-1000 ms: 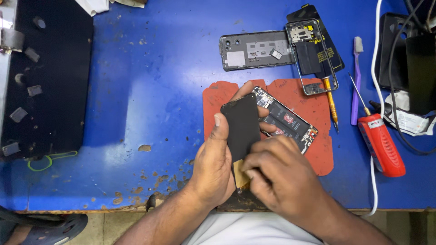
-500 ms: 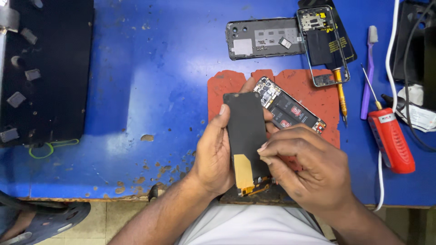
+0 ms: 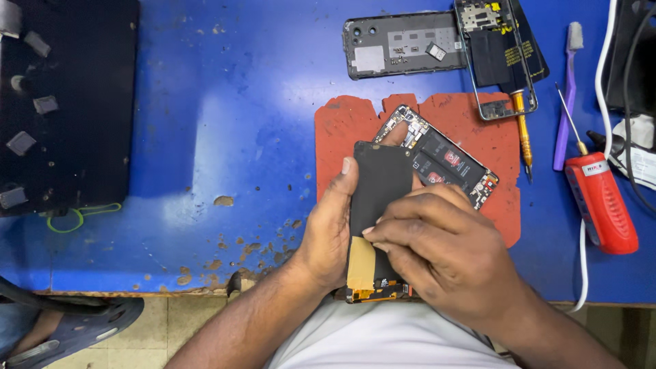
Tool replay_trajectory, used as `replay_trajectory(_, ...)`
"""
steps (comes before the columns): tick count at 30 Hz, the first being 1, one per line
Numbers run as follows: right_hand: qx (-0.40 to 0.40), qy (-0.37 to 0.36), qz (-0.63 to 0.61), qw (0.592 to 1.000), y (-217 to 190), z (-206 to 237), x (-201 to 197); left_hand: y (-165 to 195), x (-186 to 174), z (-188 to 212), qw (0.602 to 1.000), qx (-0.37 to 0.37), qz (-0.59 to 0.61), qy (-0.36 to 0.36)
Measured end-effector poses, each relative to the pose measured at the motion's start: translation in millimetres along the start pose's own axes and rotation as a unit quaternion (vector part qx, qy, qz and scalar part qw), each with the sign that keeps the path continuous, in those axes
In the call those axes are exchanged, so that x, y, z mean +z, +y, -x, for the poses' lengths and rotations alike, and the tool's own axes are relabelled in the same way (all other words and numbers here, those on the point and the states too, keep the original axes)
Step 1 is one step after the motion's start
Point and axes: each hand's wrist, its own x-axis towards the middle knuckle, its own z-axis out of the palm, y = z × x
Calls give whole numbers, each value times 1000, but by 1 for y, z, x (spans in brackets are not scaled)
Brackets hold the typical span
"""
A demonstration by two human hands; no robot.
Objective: The person works on a disassembled smartphone at a repair bench. They pry the old display assembly from the phone frame by hand, peel backing from a replacement display, connect its flex cable to the phone, and align and press the new display onto the frame.
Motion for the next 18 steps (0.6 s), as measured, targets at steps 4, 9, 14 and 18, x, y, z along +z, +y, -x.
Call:
replay_trajectory(4, -15, -7, 14, 1000, -1, -1, 2, -1, 1, -1, 1000, 3, -16, 10)
replay_trajectory(9, -18, -20, 5, 1000, 0, -3, 4, 1, 3, 2, 999, -10, -36, 15)
replay_trajectory(14, -24, -24, -4, 999, 2, -1, 4, 0, 2, 2, 999, -11, -33, 16)
replay_trajectory(18, -36, -20, -12, 999, 3, 0, 6, -1, 1, 2, 999, -11, -31, 18)
